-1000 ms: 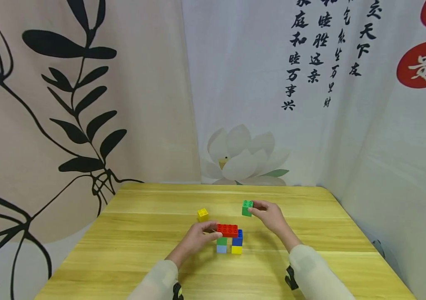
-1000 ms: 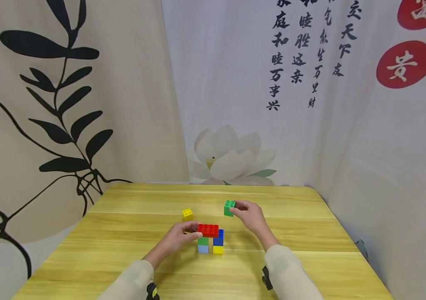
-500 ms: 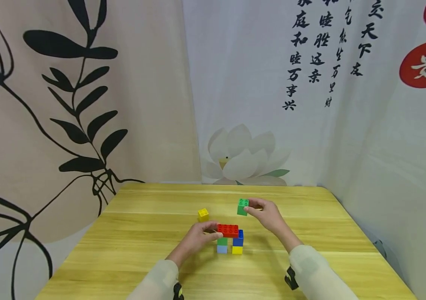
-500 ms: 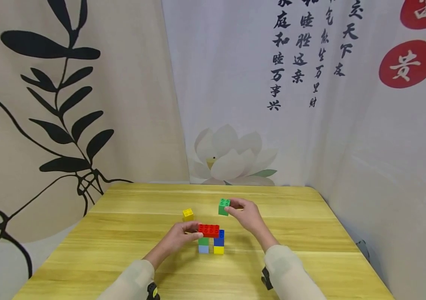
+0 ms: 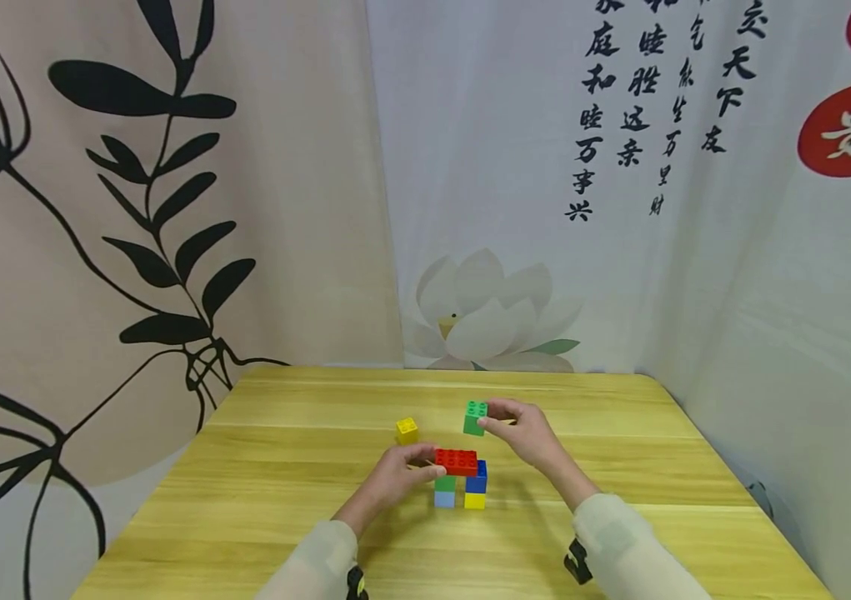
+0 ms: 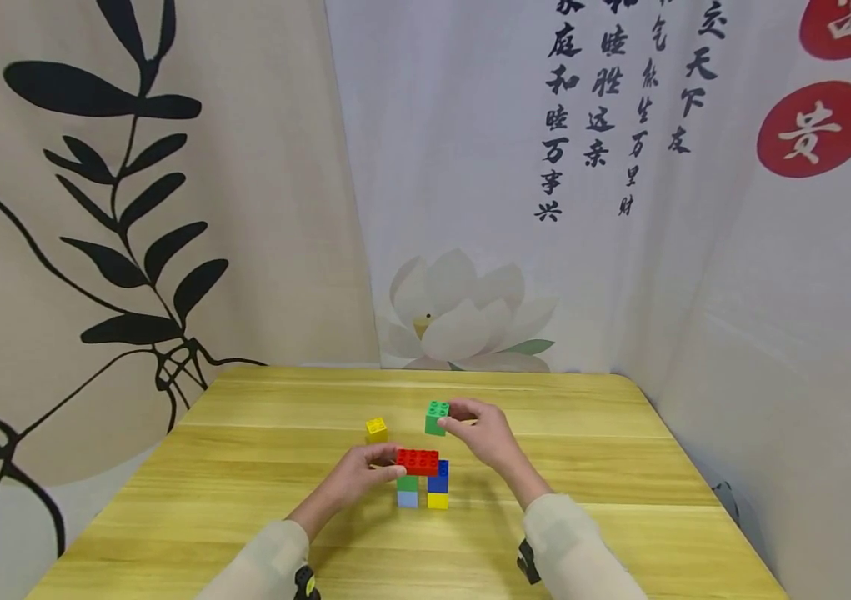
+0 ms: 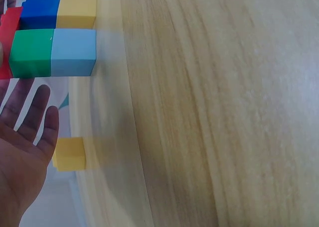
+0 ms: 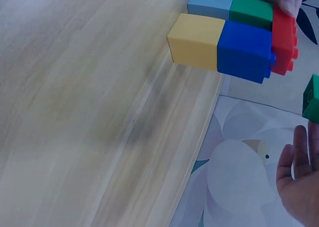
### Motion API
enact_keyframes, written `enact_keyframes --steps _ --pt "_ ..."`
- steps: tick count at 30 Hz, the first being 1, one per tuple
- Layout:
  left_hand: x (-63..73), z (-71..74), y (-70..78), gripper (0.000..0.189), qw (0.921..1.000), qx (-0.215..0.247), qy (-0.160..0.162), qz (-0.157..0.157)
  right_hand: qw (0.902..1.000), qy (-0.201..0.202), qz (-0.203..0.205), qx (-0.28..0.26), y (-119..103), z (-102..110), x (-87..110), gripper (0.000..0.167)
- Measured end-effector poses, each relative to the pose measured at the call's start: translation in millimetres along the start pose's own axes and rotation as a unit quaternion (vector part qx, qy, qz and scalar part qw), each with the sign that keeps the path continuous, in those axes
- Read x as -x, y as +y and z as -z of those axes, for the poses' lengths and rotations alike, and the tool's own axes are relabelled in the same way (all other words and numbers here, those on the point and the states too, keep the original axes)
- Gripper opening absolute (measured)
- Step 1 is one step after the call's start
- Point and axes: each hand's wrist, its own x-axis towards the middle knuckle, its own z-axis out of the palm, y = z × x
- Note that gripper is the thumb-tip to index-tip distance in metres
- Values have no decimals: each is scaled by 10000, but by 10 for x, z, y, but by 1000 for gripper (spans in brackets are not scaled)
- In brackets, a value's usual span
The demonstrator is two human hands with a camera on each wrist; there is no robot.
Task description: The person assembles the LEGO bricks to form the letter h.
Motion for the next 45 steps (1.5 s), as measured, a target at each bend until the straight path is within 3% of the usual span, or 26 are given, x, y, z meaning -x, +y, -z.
enact_keyframes --steps 19,30,38,45 --pt "15 37 16 37 9999 41 56 131 9996 -198 205 85 -171 -93 -12 42" --pt "14 27 9 37 9999 69 26 98 9987 -338 355 113 -160 -157 24 35" --pt "-6 9 -9 35 9999 68 7 89 9983 -501 286 -36 -136 -231 58 41" --pt "8 11 14 33 9999 130 -18 37 9975 -644 242 -134 -112 -266 67 34"
